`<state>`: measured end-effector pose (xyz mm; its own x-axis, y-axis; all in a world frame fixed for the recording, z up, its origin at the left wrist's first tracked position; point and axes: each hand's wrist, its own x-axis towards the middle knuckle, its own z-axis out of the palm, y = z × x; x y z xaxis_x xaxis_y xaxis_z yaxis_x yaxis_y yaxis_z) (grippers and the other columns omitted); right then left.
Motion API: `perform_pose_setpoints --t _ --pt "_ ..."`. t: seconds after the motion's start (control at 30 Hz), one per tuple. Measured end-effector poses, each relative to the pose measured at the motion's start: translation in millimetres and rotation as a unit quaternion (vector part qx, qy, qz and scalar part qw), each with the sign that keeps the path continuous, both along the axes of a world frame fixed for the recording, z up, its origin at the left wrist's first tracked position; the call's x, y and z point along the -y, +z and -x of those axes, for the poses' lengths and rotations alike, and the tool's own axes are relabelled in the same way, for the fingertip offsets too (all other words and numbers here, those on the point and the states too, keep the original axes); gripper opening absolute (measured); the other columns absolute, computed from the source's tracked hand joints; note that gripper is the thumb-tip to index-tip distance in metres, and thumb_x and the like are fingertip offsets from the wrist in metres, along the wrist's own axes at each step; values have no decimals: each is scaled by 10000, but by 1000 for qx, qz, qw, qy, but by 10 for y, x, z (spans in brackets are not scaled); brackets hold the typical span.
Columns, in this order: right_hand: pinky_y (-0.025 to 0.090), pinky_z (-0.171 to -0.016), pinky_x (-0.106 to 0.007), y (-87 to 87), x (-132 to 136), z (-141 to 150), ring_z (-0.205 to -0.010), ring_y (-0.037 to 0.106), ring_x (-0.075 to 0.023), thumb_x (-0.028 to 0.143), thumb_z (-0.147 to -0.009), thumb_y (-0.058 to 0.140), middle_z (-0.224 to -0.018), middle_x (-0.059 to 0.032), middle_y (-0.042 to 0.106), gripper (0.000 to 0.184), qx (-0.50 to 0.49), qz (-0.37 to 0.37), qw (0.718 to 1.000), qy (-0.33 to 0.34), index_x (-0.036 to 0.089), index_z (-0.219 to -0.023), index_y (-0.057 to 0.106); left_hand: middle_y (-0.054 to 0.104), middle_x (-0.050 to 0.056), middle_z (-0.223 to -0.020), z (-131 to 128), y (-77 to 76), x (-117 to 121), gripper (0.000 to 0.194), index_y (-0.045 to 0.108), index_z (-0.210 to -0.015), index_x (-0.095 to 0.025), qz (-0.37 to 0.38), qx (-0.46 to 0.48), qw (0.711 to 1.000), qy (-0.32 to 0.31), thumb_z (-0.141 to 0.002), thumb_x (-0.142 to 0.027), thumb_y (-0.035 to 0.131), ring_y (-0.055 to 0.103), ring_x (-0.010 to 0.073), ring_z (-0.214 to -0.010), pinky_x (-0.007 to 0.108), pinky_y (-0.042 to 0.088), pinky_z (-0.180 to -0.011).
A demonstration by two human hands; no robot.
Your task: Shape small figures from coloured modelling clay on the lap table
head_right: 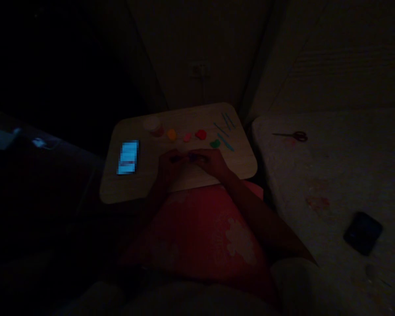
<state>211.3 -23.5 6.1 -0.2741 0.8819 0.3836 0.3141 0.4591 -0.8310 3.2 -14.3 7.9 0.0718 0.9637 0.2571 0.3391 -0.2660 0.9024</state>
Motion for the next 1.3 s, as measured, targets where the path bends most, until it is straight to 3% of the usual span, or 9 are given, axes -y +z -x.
perform_pose_setpoints --t 0.23,0.37,0.63,0.9,1.13,1.3 --pt "622 -907 -397 31 -25 32 -992 768 -245 340 -806 801 -1142 -82 799 399 -8 -20 1000 11 239 -1188 740 708 9 -828 -5 9 12 133 811 -905 -210 -1 -16 1000 4 -804 -295 795 619 158 -761 290 505 -730" --pt "626 -896 -394 17 -29 43 -971 762 -237 420 -832 793 -1102 -77 795 360 -38 -3 999 -3 247 -1143 735 689 5 -813 -5 29 23 143 816 -939 -218 -19 -18 1000 -11 -820 -287 778 608 153 -751 287 504 -733" --pt "591 -974 -427 -39 -76 18 -1043 722 -237 419 -896 704 -1118 -84 743 276 -122 -25 991 -45 249 -1114 689 739 26 -920 14 21 6 127 799 -943 -222 -32 -6 999 12 -885 -271 697 672 178 -871 314 536 -849" --pt "618 -713 -347 -179 -139 -14 -742 700 -166 621 -893 702 -1113 -47 718 501 -241 100 965 9 310 -1277 620 747 22 -902 -9 48 4 87 772 -883 -206 -12 -10 1000 21 -881 -249 696 672 179 -872 304 538 -849" --pt "451 -539 -282 -141 -115 -7 -569 533 -135 731 -910 617 -714 6 619 507 -272 173 947 -1 261 -1079 703 754 24 -910 -3 59 10 77 764 -865 -202 -9 13 1000 10 -876 -217 689 679 180 -878 309 531 -859" --pt "475 -575 -298 -145 -128 -11 -619 554 -149 730 -845 694 -779 -3 633 508 -269 175 947 -15 268 -1056 695 761 28 -910 -4 58 7 87 771 -878 -204 -7 16 1000 10 -879 -231 688 683 182 -874 313 536 -853"
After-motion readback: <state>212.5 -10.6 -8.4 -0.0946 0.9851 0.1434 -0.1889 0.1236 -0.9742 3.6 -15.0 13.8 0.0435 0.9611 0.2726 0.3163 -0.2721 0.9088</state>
